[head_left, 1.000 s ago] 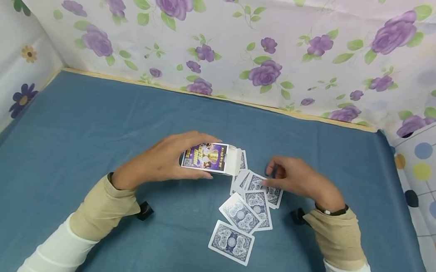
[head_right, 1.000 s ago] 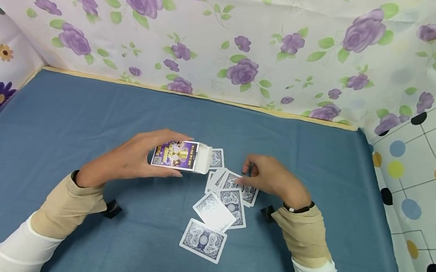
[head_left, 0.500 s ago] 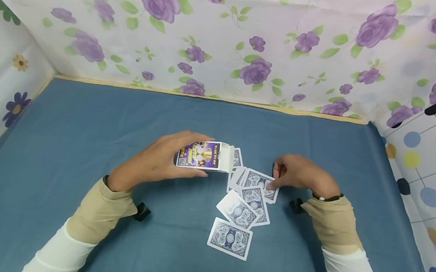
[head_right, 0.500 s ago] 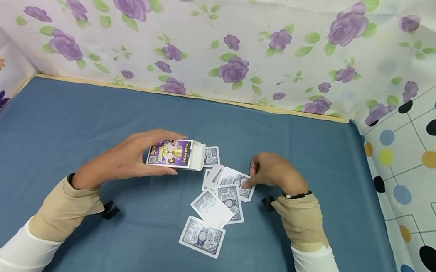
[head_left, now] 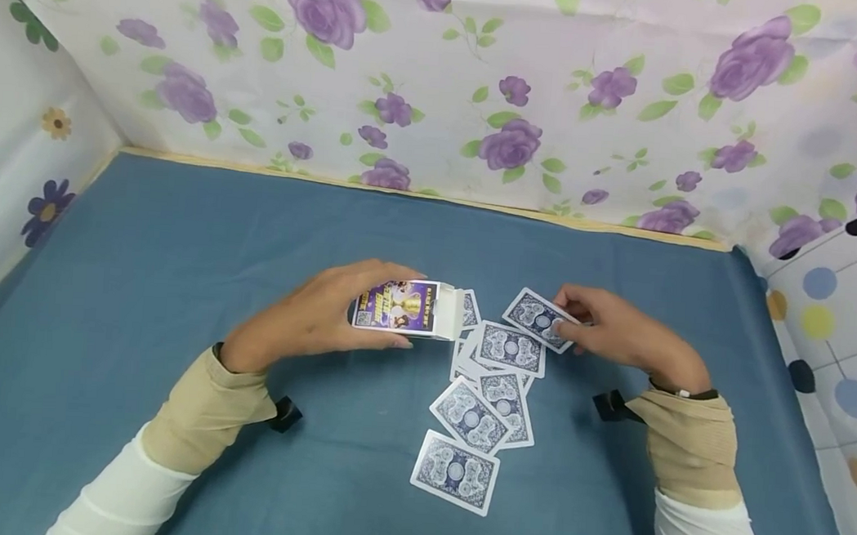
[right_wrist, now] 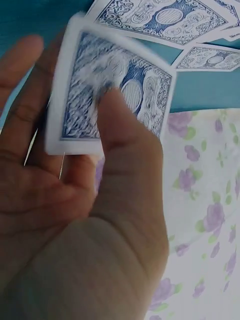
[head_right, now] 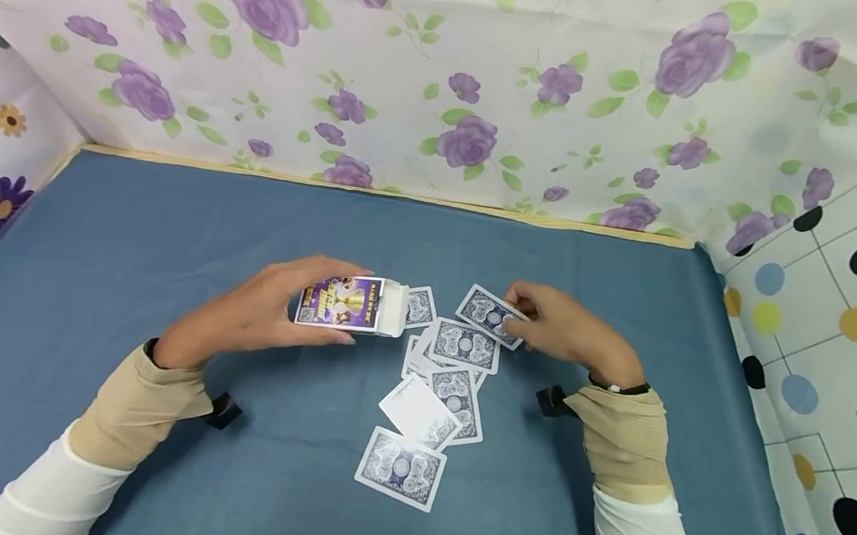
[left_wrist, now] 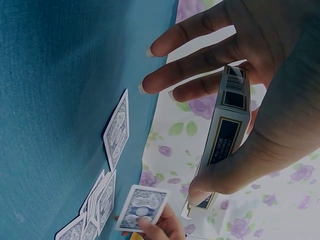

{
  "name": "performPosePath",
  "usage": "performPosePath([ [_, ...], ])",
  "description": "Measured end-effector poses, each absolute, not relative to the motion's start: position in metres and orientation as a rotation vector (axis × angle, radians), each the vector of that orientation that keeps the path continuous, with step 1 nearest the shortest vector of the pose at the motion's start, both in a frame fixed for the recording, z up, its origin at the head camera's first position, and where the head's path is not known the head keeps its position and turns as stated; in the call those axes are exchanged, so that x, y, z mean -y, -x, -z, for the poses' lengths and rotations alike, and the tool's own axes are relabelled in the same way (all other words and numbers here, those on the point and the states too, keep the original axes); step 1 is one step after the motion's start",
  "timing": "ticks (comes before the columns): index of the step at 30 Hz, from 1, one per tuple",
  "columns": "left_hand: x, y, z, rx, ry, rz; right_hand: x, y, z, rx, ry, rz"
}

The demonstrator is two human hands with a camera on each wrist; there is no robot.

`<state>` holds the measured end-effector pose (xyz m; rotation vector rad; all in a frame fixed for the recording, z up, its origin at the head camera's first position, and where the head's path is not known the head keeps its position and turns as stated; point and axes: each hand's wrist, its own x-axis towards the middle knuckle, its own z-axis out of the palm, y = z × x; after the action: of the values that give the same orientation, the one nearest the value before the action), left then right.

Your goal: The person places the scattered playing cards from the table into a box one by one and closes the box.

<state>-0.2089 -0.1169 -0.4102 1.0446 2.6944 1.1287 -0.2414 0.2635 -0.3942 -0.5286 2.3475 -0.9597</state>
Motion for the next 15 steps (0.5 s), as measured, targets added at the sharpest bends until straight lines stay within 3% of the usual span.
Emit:
performPosePath([
  [15,0.117,0.21,0.414,-2.696,-1.058,-1.186,-0.254,0.239,0.381,-2.424,0.551,1.438],
])
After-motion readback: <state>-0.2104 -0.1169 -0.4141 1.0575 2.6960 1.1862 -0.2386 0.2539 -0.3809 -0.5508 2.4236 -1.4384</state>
